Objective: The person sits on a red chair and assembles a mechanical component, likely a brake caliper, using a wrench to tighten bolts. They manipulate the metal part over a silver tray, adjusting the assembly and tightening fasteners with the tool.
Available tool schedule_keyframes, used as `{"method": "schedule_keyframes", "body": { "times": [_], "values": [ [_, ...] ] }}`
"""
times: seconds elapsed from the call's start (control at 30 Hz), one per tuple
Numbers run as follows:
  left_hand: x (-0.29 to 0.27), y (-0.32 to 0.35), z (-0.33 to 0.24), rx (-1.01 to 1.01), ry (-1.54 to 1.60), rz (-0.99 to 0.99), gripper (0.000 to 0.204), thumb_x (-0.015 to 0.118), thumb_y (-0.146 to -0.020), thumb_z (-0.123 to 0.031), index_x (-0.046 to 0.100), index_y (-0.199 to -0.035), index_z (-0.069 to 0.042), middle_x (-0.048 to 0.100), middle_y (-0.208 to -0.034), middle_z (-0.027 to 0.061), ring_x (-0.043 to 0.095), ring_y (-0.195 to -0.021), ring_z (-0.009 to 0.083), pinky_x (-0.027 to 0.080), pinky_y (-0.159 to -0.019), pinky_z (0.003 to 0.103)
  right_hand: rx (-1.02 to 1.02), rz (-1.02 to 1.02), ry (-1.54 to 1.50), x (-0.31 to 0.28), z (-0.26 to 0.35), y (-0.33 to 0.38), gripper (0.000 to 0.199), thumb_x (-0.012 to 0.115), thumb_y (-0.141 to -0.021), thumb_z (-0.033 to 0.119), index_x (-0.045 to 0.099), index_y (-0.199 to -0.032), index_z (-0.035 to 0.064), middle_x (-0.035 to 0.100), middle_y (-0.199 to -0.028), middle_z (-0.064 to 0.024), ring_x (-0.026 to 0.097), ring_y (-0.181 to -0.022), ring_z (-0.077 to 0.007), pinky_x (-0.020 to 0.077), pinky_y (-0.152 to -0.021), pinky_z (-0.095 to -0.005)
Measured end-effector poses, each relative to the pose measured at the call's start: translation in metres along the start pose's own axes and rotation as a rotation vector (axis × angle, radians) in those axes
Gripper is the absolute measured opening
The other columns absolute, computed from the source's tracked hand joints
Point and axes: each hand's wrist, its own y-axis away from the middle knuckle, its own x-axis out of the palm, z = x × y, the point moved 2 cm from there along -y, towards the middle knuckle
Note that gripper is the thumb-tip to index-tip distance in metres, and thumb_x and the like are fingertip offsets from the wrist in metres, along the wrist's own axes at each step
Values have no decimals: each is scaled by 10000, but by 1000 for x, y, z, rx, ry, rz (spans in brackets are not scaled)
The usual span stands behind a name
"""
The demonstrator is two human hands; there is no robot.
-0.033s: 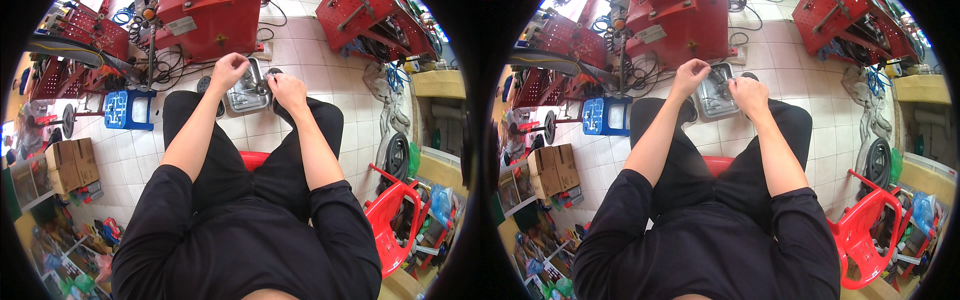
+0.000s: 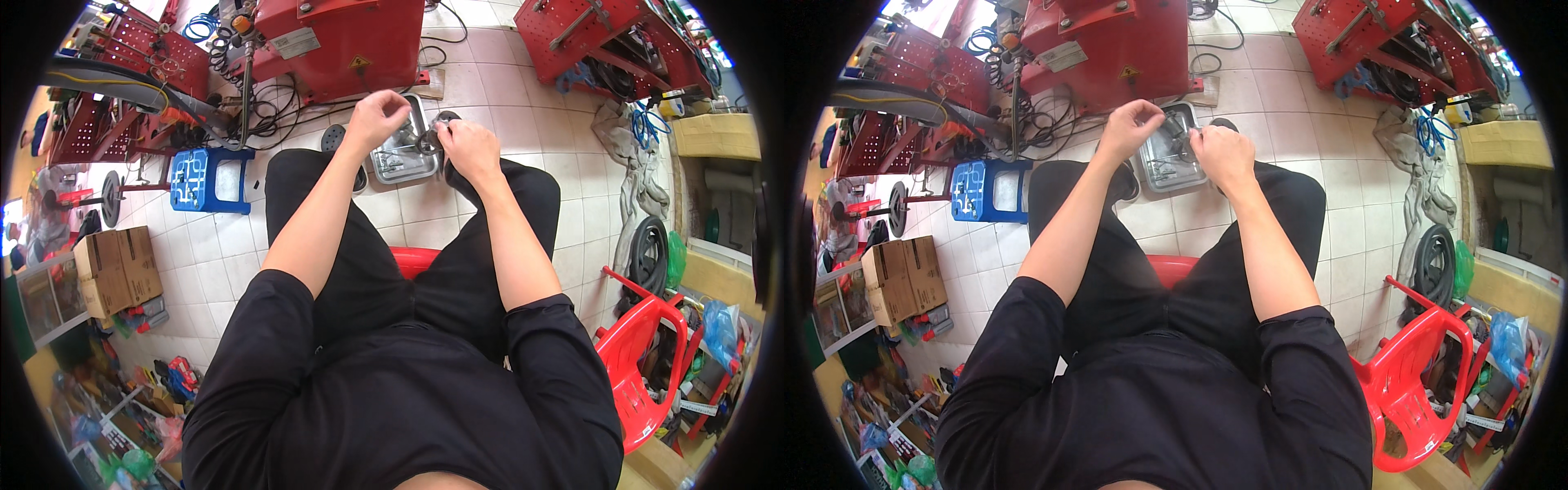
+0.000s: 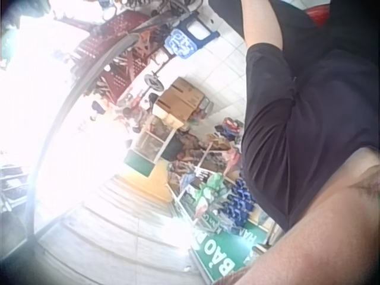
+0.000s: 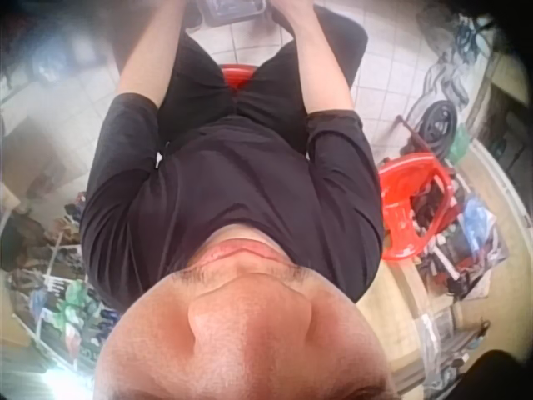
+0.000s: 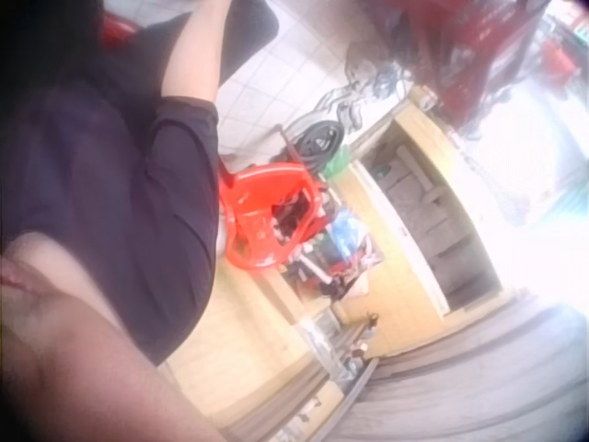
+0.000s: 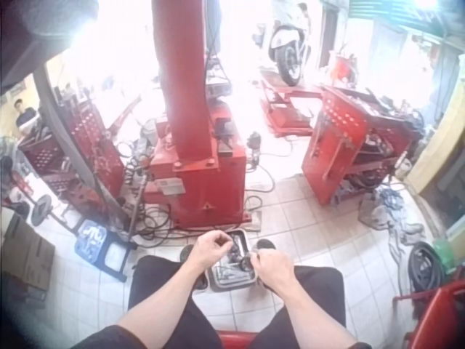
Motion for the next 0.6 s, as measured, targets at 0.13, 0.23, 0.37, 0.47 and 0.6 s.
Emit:
{"method": "schedule_keyframes", "body": {
  "times": [0.13, 0.23, 0.37, 0.47, 0.6],
  "values": [
    [11, 9, -10, 33, -14, 199, 192, 699, -756, -185, 698, -883, -40, 684, -812, 72, 635, -763, 155, 483, -693, 287, 27, -45, 16, 0, -4, 0, 402, 505, -904, 379, 674, -753, 47, 663, -729, -149, 651, -684, -351, 510, -635, -467],
    [15, 11, -11, 87, -62, 254, 211, 700, -743, -176, 699, -896, -32, 690, -836, 100, 664, -810, 200, 502, -740, 308, 53, -39, 20, -3, -1, -1, 399, 508, -901, 380, 675, -753, 49, 664, -726, -154, 654, -687, -351, 512, -641, -469],
    [16, 12, -17, 93, -79, 257, 236, 704, -739, -179, 705, -925, -34, 695, -863, 116, 671, -827, 215, 511, -769, 318, 62, -49, 13, 0, -4, -1, 401, 509, -898, 386, 677, -756, 51, 666, -733, -157, 656, -694, -355, 515, -647, -466],
    [17, 12, -18, 104, -82, 259, 249, 705, -740, -181, 708, -941, -34, 699, -878, 120, 675, -836, 217, 512, -775, 319, 73, -46, 5, 0, -4, -2, 404, 507, -896, 392, 679, -763, 50, 667, -738, -160, 657, -703, -360, 516, -656, -469],
    [20, 13, -17, 96, -86, 265, 242, 696, -749, -176, 709, -946, -37, 700, -880, 120, 676, -831, 226, 514, -775, 322, 90, -44, -2, 2, -5, -2, 409, 502, -894, 396, 682, -771, 49, 669, -749, -166, 658, -713, -365, 515, -668, -474]
  ]
}}
